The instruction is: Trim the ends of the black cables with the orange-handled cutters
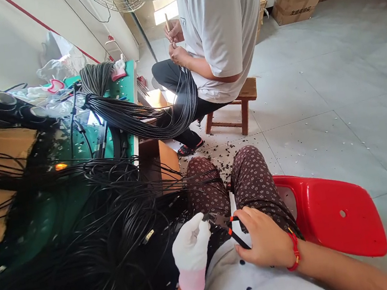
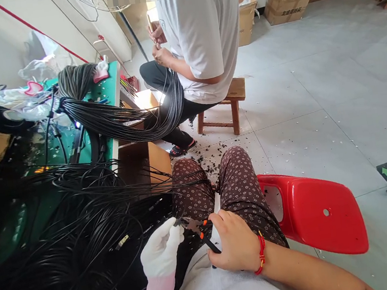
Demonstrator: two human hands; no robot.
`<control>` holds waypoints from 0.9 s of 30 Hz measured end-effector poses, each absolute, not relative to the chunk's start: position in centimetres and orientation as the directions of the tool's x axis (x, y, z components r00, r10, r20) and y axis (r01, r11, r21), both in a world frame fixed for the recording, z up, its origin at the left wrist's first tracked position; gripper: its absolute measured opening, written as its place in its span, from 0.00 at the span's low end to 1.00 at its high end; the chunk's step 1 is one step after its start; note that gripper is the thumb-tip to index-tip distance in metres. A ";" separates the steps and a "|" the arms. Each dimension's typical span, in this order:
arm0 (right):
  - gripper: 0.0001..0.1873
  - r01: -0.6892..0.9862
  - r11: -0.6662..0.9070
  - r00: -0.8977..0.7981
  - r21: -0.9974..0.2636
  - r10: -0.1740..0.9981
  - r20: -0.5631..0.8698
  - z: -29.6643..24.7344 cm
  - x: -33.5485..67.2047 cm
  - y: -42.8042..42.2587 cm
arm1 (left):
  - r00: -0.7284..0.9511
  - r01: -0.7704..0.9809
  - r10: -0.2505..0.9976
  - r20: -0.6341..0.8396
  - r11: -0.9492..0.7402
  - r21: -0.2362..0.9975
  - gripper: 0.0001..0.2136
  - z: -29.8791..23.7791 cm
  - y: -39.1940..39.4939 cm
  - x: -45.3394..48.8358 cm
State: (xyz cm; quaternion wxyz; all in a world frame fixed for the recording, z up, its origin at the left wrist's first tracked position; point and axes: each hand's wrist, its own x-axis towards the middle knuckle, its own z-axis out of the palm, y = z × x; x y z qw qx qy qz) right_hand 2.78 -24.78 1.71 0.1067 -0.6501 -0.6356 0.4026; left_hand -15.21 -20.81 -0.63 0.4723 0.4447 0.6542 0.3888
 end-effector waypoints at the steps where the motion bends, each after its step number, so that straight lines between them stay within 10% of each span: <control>1: 0.21 0.737 -0.172 -0.133 -0.653 0.911 -0.390 1.7 2.8 -24.8 | -0.153 0.239 0.955 -0.253 0.284 0.929 0.14 -0.8 -20.9 -15.3; 27: 0.18 0.714 -0.198 -0.164 -0.672 0.885 -0.436 1.6 2.9 -25.2 | -0.084 0.351 0.979 -0.184 0.202 0.914 0.12 -3.0 -21.7 -16.7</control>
